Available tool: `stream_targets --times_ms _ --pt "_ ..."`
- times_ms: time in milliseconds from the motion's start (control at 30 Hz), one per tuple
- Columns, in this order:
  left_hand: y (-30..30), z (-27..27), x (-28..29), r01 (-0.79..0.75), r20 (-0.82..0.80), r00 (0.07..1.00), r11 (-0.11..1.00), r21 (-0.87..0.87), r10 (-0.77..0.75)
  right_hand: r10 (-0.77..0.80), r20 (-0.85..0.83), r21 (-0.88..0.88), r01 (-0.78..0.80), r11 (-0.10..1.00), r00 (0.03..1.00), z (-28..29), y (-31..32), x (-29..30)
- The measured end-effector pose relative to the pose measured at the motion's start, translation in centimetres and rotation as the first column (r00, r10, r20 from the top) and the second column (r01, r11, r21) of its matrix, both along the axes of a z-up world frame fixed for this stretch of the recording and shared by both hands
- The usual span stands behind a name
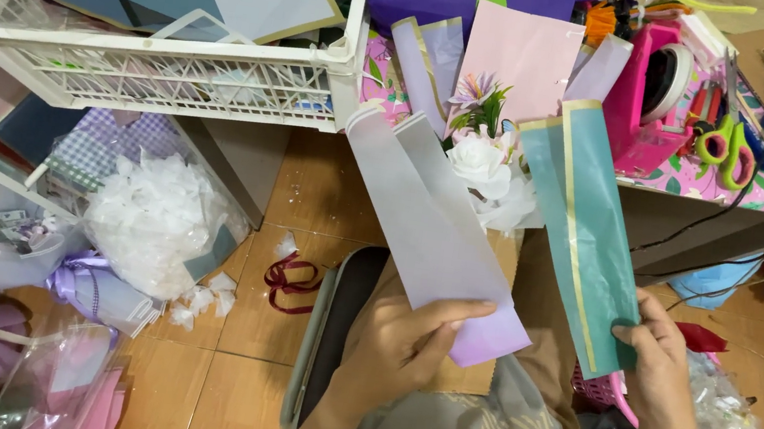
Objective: The person wraps a bouquet of artificial flowers in brown paper, then selects and folds various colored papers from a basket. They use scissors to trim the paper and tape to secure the layers around the bouquet.
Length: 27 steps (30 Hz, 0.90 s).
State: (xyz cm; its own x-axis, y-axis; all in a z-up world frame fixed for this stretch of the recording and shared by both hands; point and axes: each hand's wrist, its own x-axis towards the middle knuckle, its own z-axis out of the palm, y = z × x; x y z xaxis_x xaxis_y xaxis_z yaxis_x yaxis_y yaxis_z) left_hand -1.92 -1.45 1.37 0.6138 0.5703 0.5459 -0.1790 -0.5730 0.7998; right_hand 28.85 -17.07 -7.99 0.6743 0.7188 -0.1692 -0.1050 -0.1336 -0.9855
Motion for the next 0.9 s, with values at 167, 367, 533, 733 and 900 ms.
stream_targets --times_ms 167,367,533,733,900 --pt "0.3 0.3 -0.5 -0.081 0.047 0.996 0.994 0.075 0.078 -0.02 -0.001 -0.023 0.02 1.0 1.0 1.0 1.0 -0.7" --pt "1.0 -0.3 -1.0 -0.069 0.042 0.997 0.997 0.023 0.068 0.018 0.018 -0.026 -0.018 0.999 1.0 0.9 1.1 -1.0" --pt "1.3 -0.2 -1.5 -0.085 0.037 0.996 0.996 -0.01 0.085 0.018 0.035 -0.012 -0.018 1.0 0.999 0.3 0.7 -0.5" --pt "1.9 0.0 -2.5 -0.148 0.075 0.986 0.989 -0.012 0.149 0.014 0.003 -0.025 -0.014 1.0 1.0 1.0 1.2 -0.8" --pt "2.2 0.1 -3.3 -0.249 0.056 0.967 0.969 0.01 0.248 0.115 0.082 0.038 -0.119 0.992 0.99 3.1 3.9 -0.3"
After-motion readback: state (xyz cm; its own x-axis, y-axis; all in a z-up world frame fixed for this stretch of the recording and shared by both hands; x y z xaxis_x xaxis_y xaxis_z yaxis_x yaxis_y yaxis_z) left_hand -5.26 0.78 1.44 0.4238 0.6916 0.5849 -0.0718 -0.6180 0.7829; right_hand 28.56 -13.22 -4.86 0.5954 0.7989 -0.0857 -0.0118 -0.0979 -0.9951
